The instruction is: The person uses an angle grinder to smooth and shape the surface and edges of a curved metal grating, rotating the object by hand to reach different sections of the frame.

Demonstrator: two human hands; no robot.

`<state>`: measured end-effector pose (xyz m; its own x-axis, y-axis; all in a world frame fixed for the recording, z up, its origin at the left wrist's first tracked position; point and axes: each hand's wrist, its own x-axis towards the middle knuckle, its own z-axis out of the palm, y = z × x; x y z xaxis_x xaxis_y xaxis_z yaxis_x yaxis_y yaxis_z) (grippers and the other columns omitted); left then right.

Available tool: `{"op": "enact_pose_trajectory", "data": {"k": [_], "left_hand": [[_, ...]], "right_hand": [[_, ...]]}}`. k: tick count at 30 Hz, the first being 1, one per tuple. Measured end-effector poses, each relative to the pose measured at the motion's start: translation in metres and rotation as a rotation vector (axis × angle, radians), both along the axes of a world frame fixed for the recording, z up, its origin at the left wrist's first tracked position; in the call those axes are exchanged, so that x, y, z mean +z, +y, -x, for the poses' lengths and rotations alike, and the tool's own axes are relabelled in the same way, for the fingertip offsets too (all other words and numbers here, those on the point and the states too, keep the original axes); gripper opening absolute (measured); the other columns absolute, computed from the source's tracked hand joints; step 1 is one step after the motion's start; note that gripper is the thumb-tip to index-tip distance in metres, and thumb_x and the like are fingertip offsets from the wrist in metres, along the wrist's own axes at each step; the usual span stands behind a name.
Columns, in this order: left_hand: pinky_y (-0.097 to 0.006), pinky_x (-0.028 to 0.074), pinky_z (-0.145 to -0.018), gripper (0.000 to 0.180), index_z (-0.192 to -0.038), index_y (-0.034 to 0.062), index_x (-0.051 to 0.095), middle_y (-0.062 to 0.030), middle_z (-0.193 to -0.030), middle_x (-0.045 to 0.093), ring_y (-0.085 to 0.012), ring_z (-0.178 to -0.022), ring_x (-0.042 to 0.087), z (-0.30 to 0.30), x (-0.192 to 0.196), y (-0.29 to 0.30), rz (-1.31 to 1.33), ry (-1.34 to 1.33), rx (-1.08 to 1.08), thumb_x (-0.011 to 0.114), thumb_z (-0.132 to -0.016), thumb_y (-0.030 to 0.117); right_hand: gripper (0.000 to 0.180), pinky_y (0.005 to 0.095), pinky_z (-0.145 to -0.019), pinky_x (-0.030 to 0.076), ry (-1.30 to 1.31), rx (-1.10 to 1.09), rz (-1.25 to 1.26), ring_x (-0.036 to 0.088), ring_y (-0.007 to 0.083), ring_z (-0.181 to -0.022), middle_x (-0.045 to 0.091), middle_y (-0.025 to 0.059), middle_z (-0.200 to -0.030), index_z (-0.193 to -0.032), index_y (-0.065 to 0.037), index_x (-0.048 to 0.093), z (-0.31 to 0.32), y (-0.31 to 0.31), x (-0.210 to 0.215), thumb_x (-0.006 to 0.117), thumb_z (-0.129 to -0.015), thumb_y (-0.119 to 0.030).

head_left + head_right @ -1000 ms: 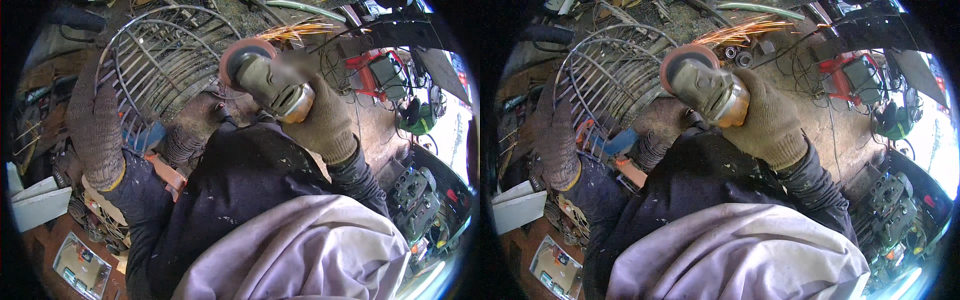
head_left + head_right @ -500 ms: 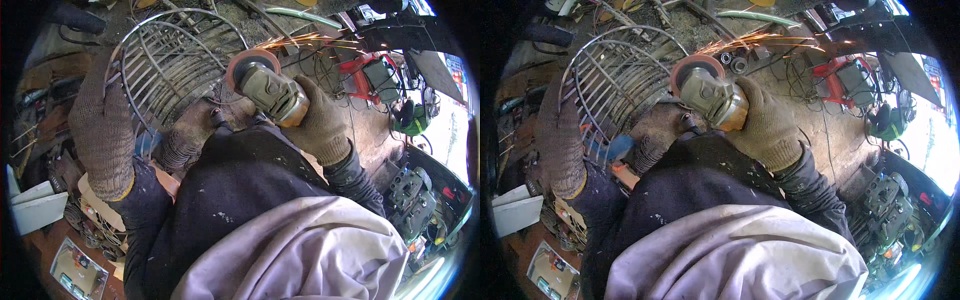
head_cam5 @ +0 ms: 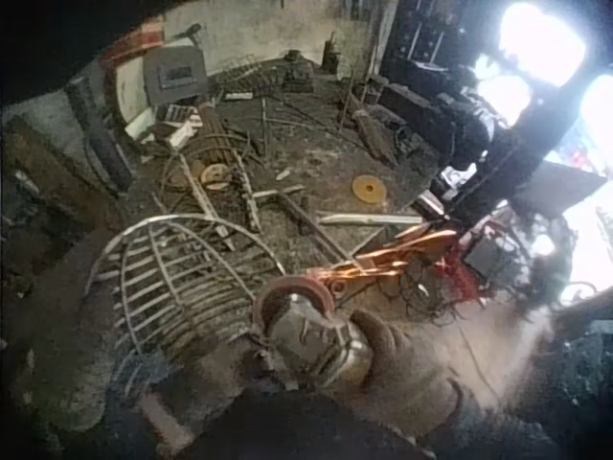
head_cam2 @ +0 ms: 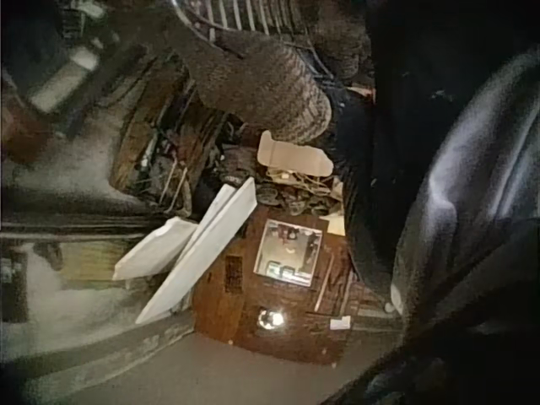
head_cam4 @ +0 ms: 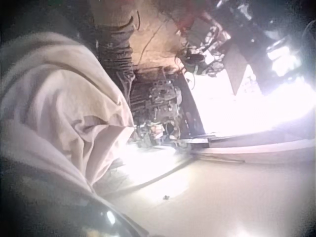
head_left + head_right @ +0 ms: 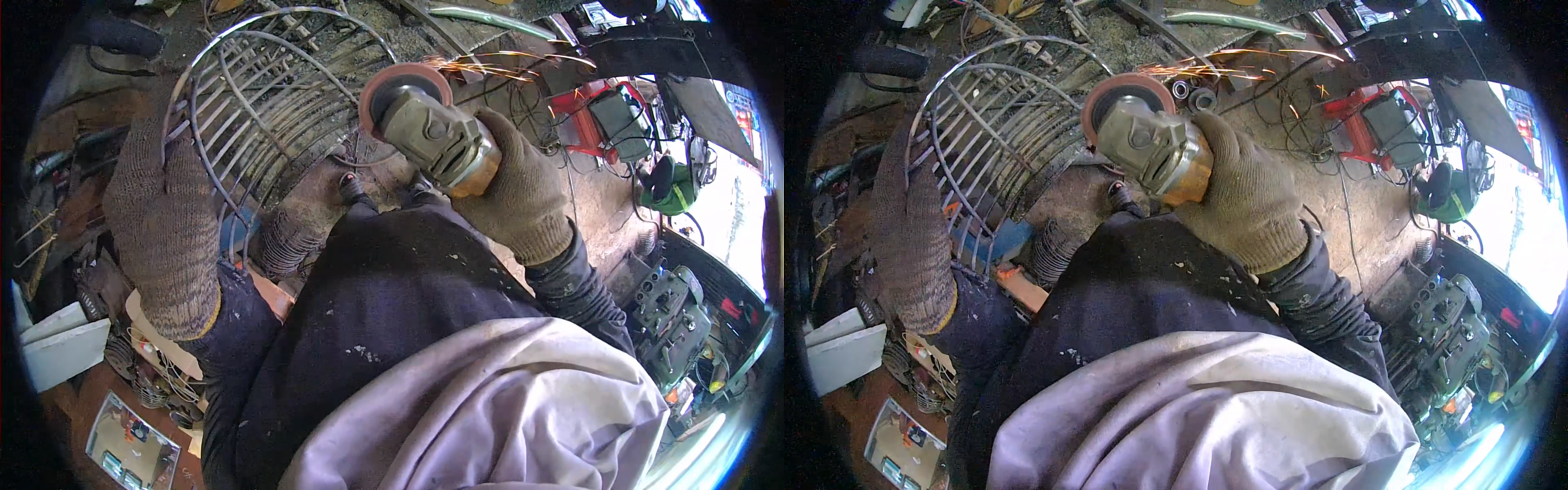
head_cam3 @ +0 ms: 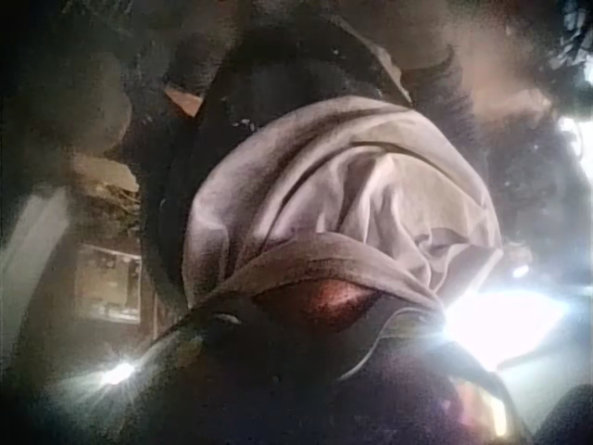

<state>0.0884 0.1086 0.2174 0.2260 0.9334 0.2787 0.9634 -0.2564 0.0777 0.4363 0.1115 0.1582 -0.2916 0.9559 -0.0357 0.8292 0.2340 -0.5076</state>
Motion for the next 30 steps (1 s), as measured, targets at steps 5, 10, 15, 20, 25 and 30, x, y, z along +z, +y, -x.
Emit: {"op": "enact_pose_trajectory", "data": {"k": [5, 10, 15, 20, 25, 30], "left_hand": [[-0.040, 0.053, -0.098, 0.043, -0.141, 0.0042, 0.054, -0.0189, -0.134, 0.063, -0.0337, -0.116, 0.066, 0.014, 0.000, 0.005, -0.090, 0.178, -0.177, 0.058, -0.101, 0.020], [-0.041, 0.055, -0.095, 0.048, -0.141, 0.0084, 0.054, -0.0175, -0.139, 0.060, -0.0337, -0.111, 0.069, -0.003, 0.002, -0.004, 0.075, -0.365, 0.133, 0.063, -0.094, 0.016], [-0.041, 0.054, -0.093, 0.040, -0.138, 0.0074, 0.058, -0.0179, -0.129, 0.066, -0.0329, -0.110, 0.069, 0.010, -0.007, -0.005, -0.113, 0.141, -0.082, 0.058, -0.102, 0.023], [-0.040, 0.054, -0.095, 0.040, -0.136, 0.0080, 0.061, -0.0168, -0.130, 0.067, -0.0322, -0.113, 0.068, 0.001, -0.010, -0.008, -0.021, -0.301, 0.151, 0.057, -0.103, 0.031], [-0.040, 0.052, -0.098, 0.040, -0.133, 0.0070, 0.065, -0.0172, -0.129, 0.068, -0.0311, -0.117, 0.067, -0.008, -0.008, -0.010, 0.001, -0.365, 0.214, 0.056, -0.104, 0.033], [-0.041, 0.051, -0.099, 0.042, -0.133, 0.0049, 0.064, -0.0173, -0.128, 0.068, -0.0327, -0.118, 0.067, -0.007, -0.008, -0.013, -0.020, -0.386, 0.136, 0.057, -0.104, 0.033]], "right_hand": [[0.085, 0.0444, -0.090, 0.057, -0.067, 0.052, 0.016, 0.069, 0.0387, -0.107, 0.069, 0.0203, -0.118, -0.140, -0.005, 0.049, -0.004, -0.004, -0.003, 0.088, -0.068, -0.030], [0.086, 0.0439, -0.089, 0.057, -0.050, 0.031, 0.068, 0.069, 0.0385, -0.108, 0.068, 0.0207, -0.120, -0.139, -0.004, 0.049, 0.002, 0.007, 0.011, 0.088, -0.068, -0.031], [0.084, 0.0461, -0.085, 0.057, -0.003, 0.041, 0.005, 0.069, 0.0389, -0.102, 0.068, 0.0183, -0.118, -0.138, -0.009, 0.051, -0.006, -0.001, -0.002, 0.088, -0.066, -0.034], [0.090, 0.0418, -0.093, 0.056, 0.044, -0.011, 0.079, 0.069, 0.0348, -0.112, 0.067, 0.0188, -0.124, -0.140, -0.004, 0.049, 0.000, 0.008, 0.015, 0.091, -0.064, -0.028], [0.090, 0.0406, -0.095, 0.056, 0.038, -0.022, 0.179, 0.069, 0.0319, -0.113, 0.067, 0.0177, -0.125, -0.139, -0.004, 0.050, -0.008, 0.005, 0.014, 0.092, -0.062, -0.024], [0.091, 0.0393, -0.098, 0.054, 0.100, -0.024, 0.144, 0.068, 0.0299, -0.116, 0.068, 0.0183, -0.125, -0.139, -0.003, 0.051, -0.006, 0.010, 0.017, 0.093, -0.061, -0.023]]}}
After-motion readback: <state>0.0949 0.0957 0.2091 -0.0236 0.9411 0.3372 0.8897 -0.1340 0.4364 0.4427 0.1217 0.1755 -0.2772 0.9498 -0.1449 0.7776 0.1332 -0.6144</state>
